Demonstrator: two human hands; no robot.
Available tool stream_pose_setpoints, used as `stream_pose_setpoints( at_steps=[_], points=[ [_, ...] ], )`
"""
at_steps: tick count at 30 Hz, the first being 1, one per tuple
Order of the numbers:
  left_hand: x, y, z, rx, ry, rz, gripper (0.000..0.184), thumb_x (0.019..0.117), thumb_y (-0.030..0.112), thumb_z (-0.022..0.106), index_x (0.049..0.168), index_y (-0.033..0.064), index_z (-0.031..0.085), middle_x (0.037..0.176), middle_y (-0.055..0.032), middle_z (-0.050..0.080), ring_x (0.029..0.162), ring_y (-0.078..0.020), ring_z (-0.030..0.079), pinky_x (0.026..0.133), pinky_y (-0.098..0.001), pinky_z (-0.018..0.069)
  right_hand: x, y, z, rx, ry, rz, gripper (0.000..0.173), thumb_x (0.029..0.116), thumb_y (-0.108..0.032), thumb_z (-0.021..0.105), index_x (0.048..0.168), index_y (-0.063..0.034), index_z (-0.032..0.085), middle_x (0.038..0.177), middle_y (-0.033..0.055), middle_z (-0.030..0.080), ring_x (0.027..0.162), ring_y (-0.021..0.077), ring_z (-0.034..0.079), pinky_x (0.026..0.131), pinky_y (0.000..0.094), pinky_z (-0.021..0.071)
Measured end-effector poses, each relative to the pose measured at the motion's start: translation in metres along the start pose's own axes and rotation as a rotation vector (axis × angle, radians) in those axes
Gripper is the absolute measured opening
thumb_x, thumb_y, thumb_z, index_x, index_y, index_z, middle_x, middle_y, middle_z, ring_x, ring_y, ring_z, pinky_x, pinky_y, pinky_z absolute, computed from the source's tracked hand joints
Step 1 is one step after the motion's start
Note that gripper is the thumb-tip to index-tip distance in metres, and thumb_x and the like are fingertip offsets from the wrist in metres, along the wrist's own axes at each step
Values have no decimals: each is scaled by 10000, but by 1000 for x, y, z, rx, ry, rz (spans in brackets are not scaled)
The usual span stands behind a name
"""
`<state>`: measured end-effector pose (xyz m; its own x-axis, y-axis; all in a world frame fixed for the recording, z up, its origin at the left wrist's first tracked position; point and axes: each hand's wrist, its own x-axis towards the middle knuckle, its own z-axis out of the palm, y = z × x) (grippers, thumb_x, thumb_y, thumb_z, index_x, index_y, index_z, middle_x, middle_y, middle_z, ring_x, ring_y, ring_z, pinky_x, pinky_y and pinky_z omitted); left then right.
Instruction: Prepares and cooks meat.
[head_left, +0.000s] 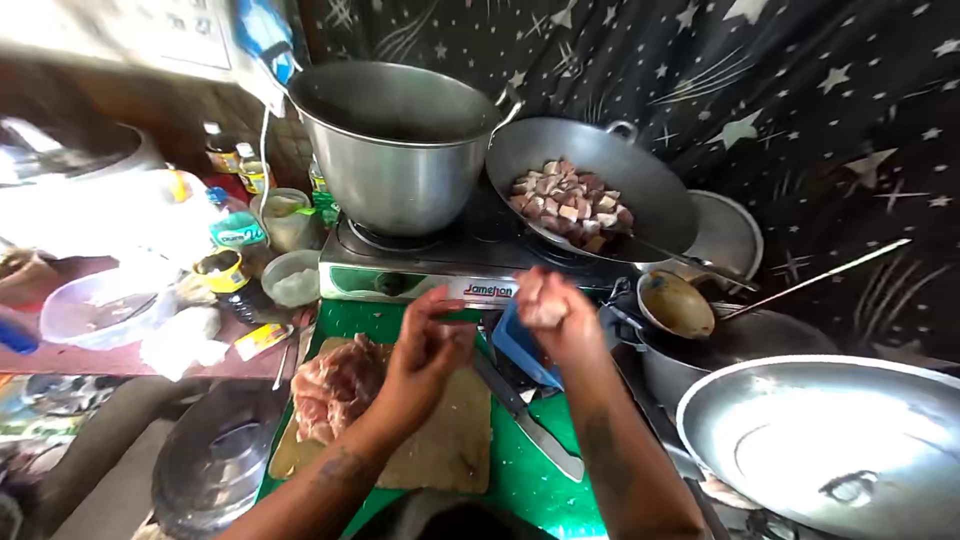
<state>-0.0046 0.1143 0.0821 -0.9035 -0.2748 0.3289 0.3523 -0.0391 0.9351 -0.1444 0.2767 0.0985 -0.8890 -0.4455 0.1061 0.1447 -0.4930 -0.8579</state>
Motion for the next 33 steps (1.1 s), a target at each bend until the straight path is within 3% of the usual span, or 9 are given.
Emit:
stream_pose_setpoints(
  at_steps=[4,7,8,11,16,18,21,27,33],
  points=[
    [-3,11,-20,-75,77,-356,659,992,50,584,1562,83,256,1312,-108,617,1063,-151,693,914,-312,595,109,-65,-39,-320,185,-202,422,1104,-438,365,1338,-107,485,927,-16,613,807,112,633,767,334,574],
    [-13,10,-32,-14,53,-451,707,1011,52,579,1592,97,178,1296,-102,642,1104,-112,683,954,-276,571,154,-110,-46,-481,442,-257,670,1079,-598,295,1527,-104,368,1215,87,652,999,167,687,825,379,603],
    [-15,10,-35,21,43,-478,706,1008,55,587,1588,90,187,1273,-90,655,1079,-91,687,943,-265,571,151,-124,-46,-479,471,-261,689,1066,-605,340,1574,-140,339,1420,99,551,1226,201,593,990,433,532],
    [-26,0,-51,54,64,-566,558,1007,79,622,1513,89,386,1131,-63,681,915,-79,684,836,-275,584,105,-140,-35,-535,351,-321,509,1102,-480,360,1470,-141,453,1368,33,580,1259,196,588,1003,409,527],
    [-50,-17,-101,-125,217,-510,381,1028,149,419,1379,86,554,1016,-25,714,740,-70,648,635,-242,557,-4,-50,-18,-732,-381,-86,210,1083,-283,426,1181,-187,585,1105,-47,702,967,134,707,849,348,617],
    [-54,-5,-123,-107,274,-471,419,1071,230,314,1431,84,472,1163,-39,698,885,-89,673,756,-268,566,-31,5,-12,-892,-544,93,220,1038,-202,538,1185,-62,621,1068,20,720,915,116,719,790,309,625],
    [-60,9,-147,40,334,-484,463,1063,164,443,1511,61,387,1261,-108,651,1049,-149,666,912,-327,560,-60,68,3,-1233,-691,350,359,1037,-188,595,1291,65,611,1188,210,687,1054,262,696,946,431,565],
    [-79,18,-136,71,210,-545,484,977,33,626,1433,31,465,1121,-121,673,920,-162,682,837,-354,593,-116,90,-1,-1285,-544,426,323,1029,-123,596,1271,89,626,1167,247,696,1077,331,692,987,474,540],
    [56,78,-104,75,64,-22,328,991,-10,585,1314,-14,525,1107,-131,716,989,-217,717,898,-395,608,-131,56,-30,-1273,-119,191,291,1006,-115,629,1189,109,660,1079,267,712,996,364,715,921,508,572]
  ],
)
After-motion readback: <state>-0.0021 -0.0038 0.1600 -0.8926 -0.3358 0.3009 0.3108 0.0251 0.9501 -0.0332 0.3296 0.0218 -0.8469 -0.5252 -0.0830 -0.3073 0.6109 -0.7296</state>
